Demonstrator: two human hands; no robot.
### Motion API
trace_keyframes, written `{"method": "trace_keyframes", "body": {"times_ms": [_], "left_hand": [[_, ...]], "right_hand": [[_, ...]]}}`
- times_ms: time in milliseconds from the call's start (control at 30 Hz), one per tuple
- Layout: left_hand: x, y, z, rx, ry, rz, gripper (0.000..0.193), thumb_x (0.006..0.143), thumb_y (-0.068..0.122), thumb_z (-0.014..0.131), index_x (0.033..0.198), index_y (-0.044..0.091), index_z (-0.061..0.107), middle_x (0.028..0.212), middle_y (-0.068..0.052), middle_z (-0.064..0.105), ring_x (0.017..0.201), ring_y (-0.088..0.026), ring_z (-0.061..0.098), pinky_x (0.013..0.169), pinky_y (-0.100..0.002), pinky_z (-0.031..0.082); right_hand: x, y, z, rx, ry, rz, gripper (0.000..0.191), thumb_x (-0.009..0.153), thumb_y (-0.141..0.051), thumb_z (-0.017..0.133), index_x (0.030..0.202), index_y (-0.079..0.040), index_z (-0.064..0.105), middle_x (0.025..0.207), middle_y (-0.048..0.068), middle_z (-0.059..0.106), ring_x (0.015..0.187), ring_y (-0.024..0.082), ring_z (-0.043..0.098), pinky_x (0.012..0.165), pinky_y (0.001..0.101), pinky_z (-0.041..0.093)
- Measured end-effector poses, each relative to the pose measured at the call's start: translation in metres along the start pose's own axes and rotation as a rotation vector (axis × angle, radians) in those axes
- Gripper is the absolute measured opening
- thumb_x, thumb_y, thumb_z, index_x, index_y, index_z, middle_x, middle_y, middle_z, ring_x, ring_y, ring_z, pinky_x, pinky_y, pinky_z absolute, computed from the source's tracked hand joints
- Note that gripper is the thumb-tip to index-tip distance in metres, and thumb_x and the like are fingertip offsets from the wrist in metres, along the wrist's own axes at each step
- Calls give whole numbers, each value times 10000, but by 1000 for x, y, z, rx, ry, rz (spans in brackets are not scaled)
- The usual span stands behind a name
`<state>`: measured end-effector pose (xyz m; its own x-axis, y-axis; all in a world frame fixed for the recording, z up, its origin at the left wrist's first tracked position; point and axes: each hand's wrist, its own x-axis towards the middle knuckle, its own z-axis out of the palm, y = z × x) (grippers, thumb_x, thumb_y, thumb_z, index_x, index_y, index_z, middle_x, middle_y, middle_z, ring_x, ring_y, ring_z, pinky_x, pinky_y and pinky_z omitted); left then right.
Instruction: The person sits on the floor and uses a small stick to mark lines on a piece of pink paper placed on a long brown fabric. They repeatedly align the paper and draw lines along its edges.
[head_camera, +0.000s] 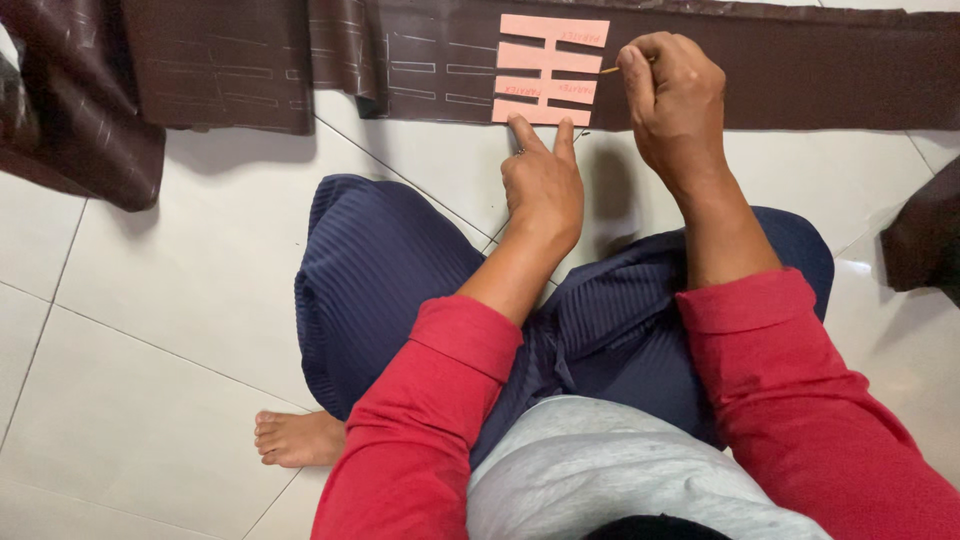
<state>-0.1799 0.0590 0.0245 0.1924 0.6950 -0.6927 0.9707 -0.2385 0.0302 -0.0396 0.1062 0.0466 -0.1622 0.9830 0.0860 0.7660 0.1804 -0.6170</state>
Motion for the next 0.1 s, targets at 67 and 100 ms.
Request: {"method": "trace_keyframes", "body": {"times_ms": [67,100], "left_hand": [[1,0,1,-13,8,2,846,907,249,596,1635,156,175,1519,-466,287,763,-196,711,576,-285,475],[1,0,2,-9,-5,4,853,905,244,599,1640,163,173,1529,-461,280,753,-187,712,580,-285,474]], "right_hand": [[0,-1,0,-7,6,18,145,1131,-86,665,1029,10,704,882,144,669,754,257,643,682,378,502],[0,-2,0,-12,10,28,161,1140,-99,678,1025,9,707,872,145,667,745,256,638,675,379,497]]}}
